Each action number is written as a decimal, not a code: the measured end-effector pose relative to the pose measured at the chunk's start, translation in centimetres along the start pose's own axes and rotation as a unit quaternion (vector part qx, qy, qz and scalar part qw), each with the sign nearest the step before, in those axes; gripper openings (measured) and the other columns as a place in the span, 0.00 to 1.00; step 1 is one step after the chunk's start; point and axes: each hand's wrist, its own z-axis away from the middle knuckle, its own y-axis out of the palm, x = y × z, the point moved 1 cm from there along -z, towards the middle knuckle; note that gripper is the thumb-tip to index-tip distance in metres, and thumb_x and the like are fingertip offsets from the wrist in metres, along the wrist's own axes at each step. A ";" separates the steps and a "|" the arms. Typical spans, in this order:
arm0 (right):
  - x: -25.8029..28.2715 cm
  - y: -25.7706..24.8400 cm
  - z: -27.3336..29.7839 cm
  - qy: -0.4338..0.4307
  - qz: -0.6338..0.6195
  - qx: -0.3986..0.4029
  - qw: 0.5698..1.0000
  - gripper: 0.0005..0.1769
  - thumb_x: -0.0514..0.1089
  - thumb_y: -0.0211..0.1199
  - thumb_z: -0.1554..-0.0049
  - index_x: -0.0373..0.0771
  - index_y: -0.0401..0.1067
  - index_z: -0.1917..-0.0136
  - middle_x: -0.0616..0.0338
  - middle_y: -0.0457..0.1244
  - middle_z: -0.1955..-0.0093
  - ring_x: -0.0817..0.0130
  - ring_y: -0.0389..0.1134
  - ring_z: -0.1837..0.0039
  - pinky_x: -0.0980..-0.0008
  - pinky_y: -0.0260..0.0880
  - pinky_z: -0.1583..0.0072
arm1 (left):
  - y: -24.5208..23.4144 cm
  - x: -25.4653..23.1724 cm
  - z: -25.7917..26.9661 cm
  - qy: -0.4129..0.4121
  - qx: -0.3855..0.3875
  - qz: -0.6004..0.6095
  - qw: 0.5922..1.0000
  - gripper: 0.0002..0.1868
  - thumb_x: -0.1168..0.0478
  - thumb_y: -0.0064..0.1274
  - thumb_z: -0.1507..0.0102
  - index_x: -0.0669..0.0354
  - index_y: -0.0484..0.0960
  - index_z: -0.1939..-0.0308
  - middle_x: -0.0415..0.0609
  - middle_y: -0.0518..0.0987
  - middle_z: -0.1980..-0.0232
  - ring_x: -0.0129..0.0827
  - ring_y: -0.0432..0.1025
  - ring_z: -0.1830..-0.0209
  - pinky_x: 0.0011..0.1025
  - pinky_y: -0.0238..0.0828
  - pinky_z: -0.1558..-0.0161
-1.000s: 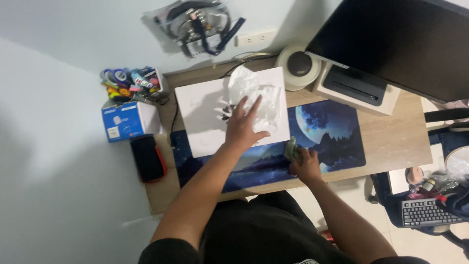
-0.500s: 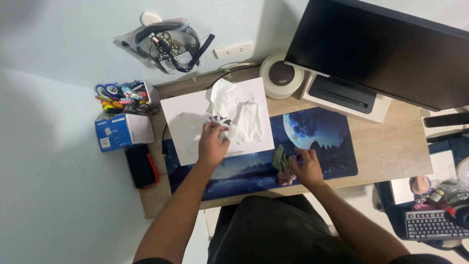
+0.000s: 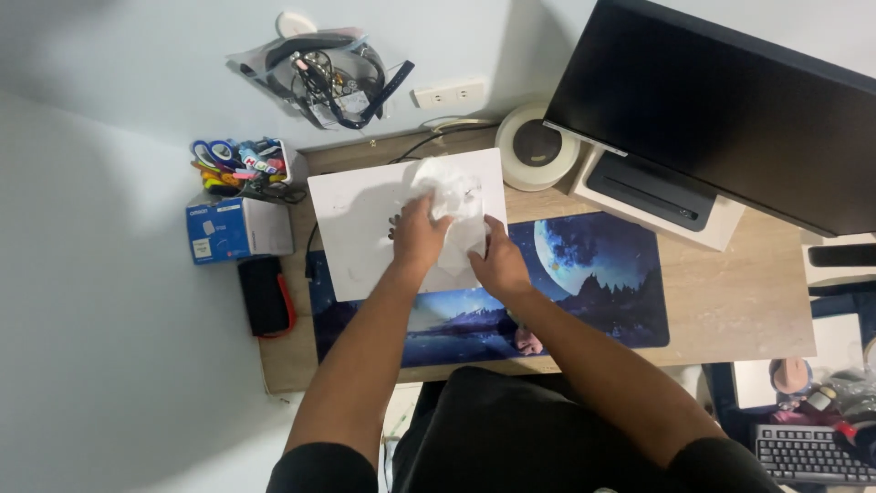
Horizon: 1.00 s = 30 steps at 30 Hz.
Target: The person wipes a desk mat and a white box with a cloth. They move items on the desk, retrieve a cloth from a cluttered area, and wipe the surfaces thoroughly.
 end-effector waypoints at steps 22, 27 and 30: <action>2.7 -0.7 -0.9 -0.288 0.207 -0.065 0.933 0.42 0.49 0.70 0.46 0.51 0.59 0.21 0.45 0.56 0.29 0.45 0.66 0.36 0.46 0.70 0.38 | -2.3 1.8 15.1 -0.156 -0.084 0.432 0.884 0.32 0.52 0.53 0.30 0.68 0.66 0.28 0.70 0.72 0.33 0.59 0.66 0.32 0.54 0.69 0.36; -4.6 2.6 -7.2 -0.310 0.443 -0.021 0.841 0.17 0.48 0.62 0.38 0.54 0.73 0.35 0.59 0.59 0.38 0.61 0.70 0.42 0.65 0.72 0.44 | -3.9 3.4 20.3 -0.230 -0.110 0.420 0.871 0.32 0.51 0.56 0.33 0.63 0.69 0.29 0.69 0.73 0.34 0.60 0.67 0.32 0.54 0.69 0.34; -2.9 3.5 -6.1 -0.310 0.340 -0.039 0.887 0.10 0.45 0.66 0.40 0.50 0.76 0.44 0.66 0.62 0.50 0.70 0.73 0.52 0.73 0.75 0.50 | -2.1 6.4 22.8 -0.253 -0.149 0.442 0.848 0.33 0.48 0.58 0.34 0.64 0.72 0.32 0.68 0.75 0.36 0.61 0.70 0.35 0.54 0.72 0.38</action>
